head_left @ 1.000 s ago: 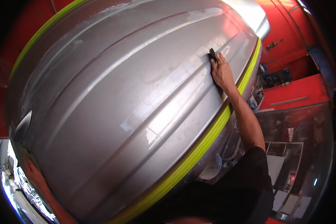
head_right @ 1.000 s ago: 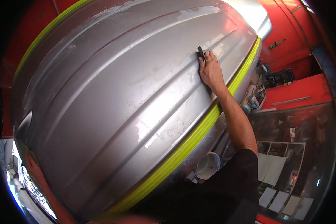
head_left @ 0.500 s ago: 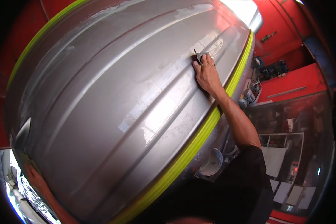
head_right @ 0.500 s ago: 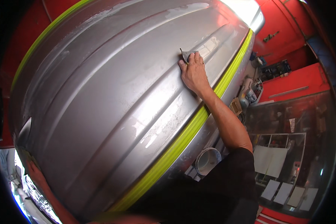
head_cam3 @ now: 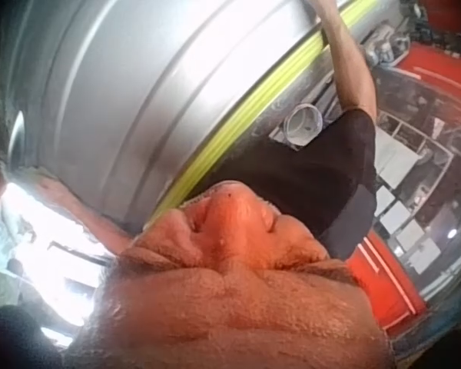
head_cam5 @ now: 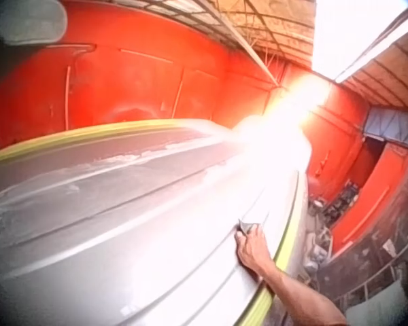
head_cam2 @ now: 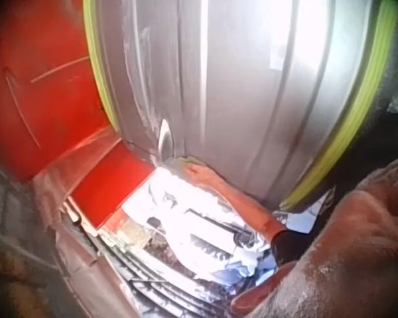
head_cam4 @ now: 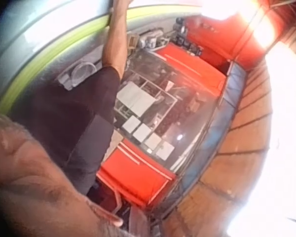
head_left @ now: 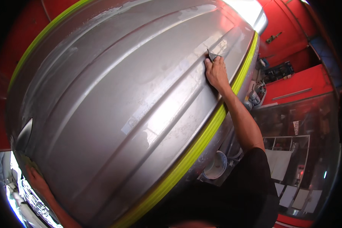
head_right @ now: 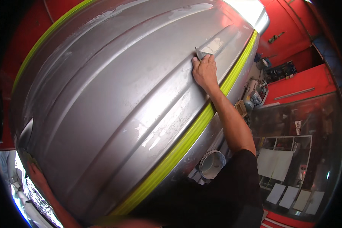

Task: Sanding, cleaning, and removing tape from a car body panel in a repair shop.

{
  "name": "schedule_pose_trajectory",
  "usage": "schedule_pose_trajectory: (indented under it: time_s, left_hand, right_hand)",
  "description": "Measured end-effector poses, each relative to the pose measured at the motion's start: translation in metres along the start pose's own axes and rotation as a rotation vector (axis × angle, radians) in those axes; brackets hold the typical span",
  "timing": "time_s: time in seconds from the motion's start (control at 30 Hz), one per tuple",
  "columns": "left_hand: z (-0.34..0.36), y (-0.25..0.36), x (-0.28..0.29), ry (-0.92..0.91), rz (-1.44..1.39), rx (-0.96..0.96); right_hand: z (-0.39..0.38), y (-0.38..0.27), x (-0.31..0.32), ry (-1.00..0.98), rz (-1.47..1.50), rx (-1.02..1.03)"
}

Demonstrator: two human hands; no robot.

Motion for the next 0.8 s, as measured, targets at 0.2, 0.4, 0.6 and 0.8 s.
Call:
schedule_pose_trajectory:
  time_s: [0.2,0.4,0.6,0.8]
  left_hand:
    - [-0.001,0.017,-0.012,-0.005,-0.041,-0.005]
    - [0.001,0.011,0.003,-0.004,-0.001,-0.031]
    - [0.001,0.007,-0.013,-0.024,-0.062,-0.018]
    - [-0.001,0.011,-0.009,-0.027,-0.068,0.005]
  right_hand:
    - [0.085,0.12,-0.023,0.011,-0.189,-0.356]
    - [-0.035,-0.004,0.005,-0.127,0.015,0.029]
    - [0.095,0.118,-0.023,-0.017,-0.185,-0.177]
    - [0.077,0.099,-0.022,0.053,-0.233,-0.206]
Point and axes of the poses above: each hand's wrist, its own z-axis towards the middle knuckle, its own x-axis out of the back of the hand, y = z × x, the point moved 10 cm from there along z, towards the middle knuckle, and after that the axes turned 14 degrees about y, right-handed, at the moved point
